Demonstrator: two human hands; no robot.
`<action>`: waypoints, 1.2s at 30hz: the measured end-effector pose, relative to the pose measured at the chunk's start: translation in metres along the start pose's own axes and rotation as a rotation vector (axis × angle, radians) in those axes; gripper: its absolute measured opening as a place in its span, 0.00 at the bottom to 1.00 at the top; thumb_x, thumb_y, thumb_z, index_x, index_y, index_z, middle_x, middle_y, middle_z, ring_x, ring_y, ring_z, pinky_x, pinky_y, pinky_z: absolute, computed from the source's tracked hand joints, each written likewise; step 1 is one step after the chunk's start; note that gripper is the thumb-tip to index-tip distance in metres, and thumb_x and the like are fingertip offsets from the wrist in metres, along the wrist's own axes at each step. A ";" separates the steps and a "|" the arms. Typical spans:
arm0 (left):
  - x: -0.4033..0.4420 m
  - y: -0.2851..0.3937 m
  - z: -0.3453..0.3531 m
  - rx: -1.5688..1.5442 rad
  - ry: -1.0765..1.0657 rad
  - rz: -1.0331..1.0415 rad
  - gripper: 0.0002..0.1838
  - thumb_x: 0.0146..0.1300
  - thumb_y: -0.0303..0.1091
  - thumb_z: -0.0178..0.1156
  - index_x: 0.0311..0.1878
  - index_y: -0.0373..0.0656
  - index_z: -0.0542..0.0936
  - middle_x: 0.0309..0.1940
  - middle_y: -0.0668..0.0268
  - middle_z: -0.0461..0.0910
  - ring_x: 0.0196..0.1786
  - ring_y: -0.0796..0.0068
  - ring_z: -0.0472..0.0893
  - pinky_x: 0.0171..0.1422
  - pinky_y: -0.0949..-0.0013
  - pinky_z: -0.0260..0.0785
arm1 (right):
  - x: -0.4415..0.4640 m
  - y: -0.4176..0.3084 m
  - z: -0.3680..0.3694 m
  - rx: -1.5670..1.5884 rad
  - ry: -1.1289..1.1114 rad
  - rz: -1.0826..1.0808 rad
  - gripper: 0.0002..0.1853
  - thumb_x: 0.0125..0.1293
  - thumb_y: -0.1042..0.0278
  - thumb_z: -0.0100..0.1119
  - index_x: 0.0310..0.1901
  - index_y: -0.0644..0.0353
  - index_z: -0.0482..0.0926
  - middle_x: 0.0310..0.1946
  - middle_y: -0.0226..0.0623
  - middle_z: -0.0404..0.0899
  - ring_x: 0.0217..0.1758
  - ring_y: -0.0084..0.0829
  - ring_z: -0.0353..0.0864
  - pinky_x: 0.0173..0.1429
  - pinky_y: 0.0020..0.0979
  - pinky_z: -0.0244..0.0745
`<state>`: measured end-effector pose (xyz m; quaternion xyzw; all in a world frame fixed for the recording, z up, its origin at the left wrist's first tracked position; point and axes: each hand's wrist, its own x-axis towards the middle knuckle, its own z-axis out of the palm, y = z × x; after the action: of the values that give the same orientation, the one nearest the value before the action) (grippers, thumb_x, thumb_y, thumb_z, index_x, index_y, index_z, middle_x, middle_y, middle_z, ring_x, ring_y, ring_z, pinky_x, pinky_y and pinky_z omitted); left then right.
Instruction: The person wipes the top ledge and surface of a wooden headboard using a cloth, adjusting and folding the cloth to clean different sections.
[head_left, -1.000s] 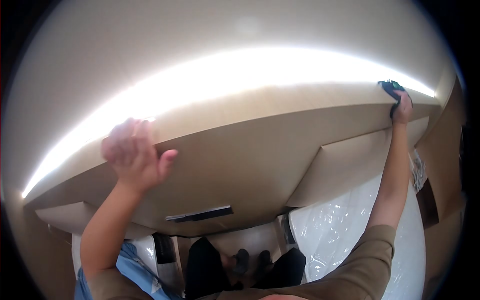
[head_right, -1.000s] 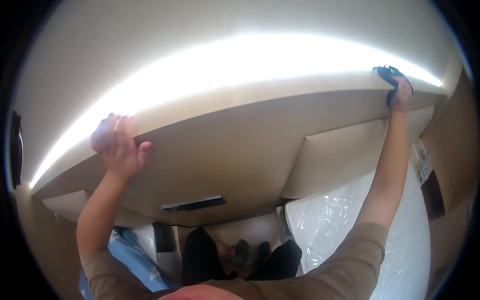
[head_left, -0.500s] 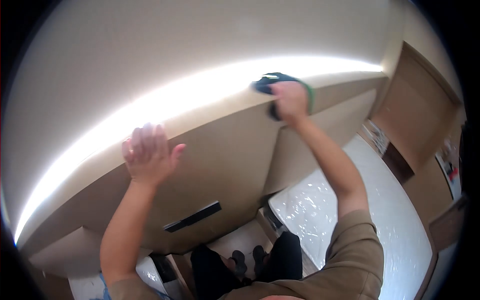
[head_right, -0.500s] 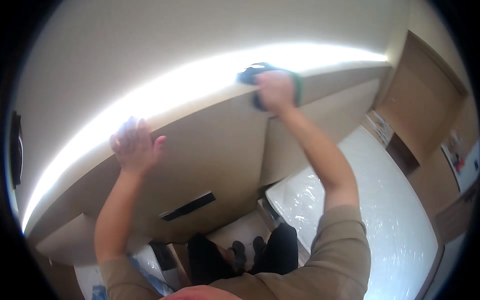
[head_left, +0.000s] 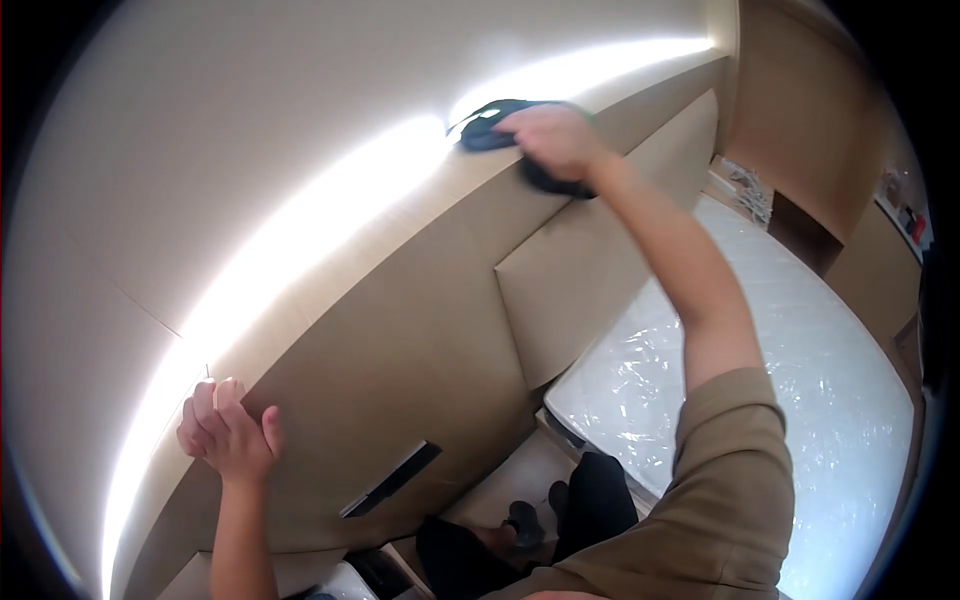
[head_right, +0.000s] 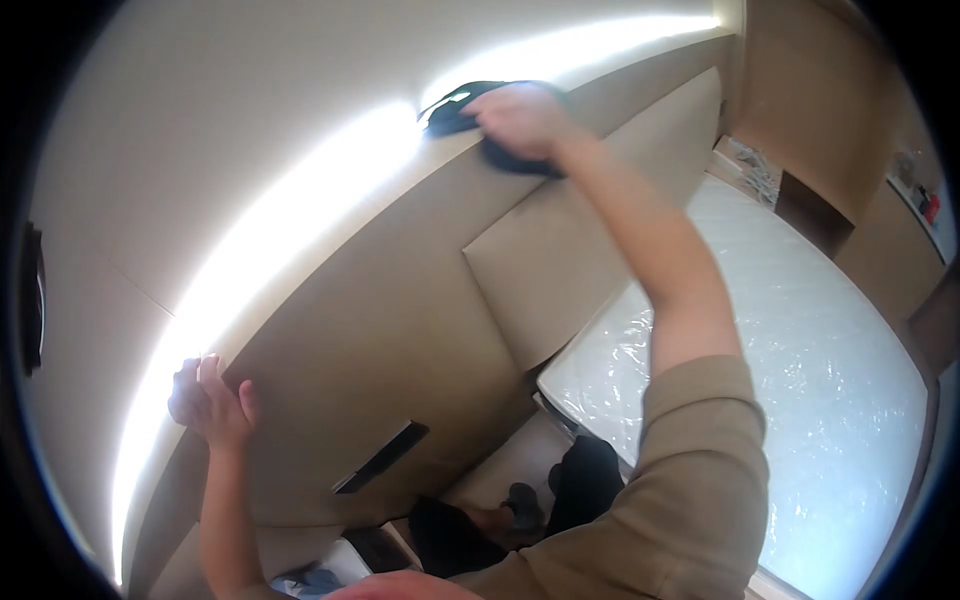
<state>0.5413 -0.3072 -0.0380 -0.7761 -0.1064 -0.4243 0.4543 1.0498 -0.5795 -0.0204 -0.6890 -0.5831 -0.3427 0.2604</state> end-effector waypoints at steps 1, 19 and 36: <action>0.000 0.000 0.001 0.011 -0.003 0.002 0.30 0.76 0.61 0.34 0.55 0.46 0.75 0.56 0.61 0.71 0.62 0.60 0.67 0.68 0.59 0.49 | -0.004 0.026 -0.006 -0.036 -0.014 0.063 0.18 0.69 0.58 0.48 0.51 0.52 0.86 0.53 0.37 0.85 0.59 0.40 0.81 0.67 0.40 0.73; 0.002 0.005 -0.002 0.052 0.014 -0.017 0.35 0.74 0.64 0.34 0.58 0.42 0.75 0.59 0.58 0.74 0.64 0.59 0.70 0.69 0.54 0.49 | 0.026 0.017 0.007 -0.194 -0.324 -0.221 0.17 0.71 0.69 0.50 0.55 0.70 0.79 0.62 0.52 0.77 0.68 0.50 0.74 0.71 0.45 0.69; -0.002 0.007 0.008 -0.010 0.128 -0.086 0.32 0.71 0.65 0.42 0.58 0.46 0.73 0.59 0.62 0.72 0.64 0.59 0.69 0.68 0.52 0.54 | 0.124 -0.273 0.046 0.556 -0.611 -0.116 0.26 0.67 0.67 0.39 0.63 0.53 0.78 0.65 0.44 0.76 0.70 0.43 0.72 0.76 0.37 0.61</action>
<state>0.5487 -0.3048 -0.0455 -0.7442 -0.1084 -0.4929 0.4377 0.8002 -0.4167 0.0358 -0.6287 -0.7416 0.0340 0.2316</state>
